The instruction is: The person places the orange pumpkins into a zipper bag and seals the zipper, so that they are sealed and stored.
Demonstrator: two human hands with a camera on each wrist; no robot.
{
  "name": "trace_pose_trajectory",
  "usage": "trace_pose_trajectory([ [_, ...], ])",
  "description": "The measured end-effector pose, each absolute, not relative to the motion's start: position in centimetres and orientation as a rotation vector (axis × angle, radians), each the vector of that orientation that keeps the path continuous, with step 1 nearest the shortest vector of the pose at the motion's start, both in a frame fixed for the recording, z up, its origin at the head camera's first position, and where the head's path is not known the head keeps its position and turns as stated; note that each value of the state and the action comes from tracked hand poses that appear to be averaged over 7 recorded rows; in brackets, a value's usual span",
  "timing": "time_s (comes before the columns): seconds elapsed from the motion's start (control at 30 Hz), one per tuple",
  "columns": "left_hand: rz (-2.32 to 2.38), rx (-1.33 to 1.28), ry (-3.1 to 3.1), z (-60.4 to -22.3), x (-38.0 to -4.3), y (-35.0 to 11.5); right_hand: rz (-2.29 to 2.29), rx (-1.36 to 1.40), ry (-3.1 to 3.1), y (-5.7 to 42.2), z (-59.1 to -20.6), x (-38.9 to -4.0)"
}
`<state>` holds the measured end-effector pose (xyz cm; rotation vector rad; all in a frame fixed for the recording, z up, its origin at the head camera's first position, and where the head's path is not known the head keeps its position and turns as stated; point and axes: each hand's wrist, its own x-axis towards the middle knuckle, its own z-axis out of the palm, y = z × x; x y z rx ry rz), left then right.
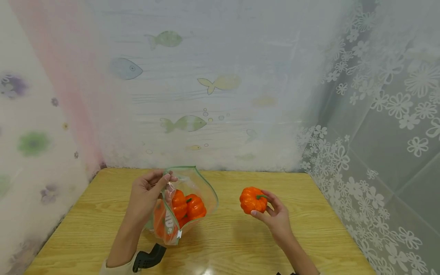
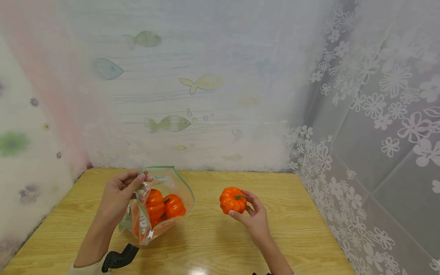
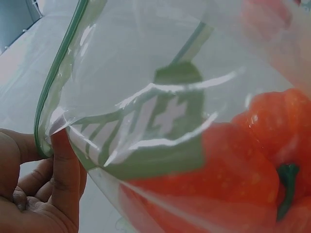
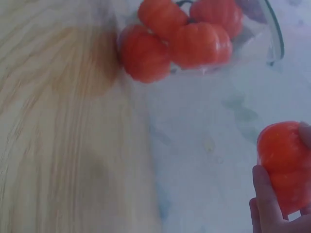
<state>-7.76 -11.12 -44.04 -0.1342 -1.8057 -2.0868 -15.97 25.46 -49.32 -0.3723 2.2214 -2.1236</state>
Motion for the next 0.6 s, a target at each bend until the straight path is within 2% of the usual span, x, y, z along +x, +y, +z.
trace_pose_trajectory([
  [0.33, -2.098, -0.130, -1.796, -44.2, -7.9, -11.4, -2.212, -0.762, 1.967, 21.4, -46.2, -12.7],
  [0.6, -2.101, -0.129, -1.802, -44.2, -7.9, -11.4, -2.202, -1.103, 1.806, 18.6, -44.4, -11.7],
])
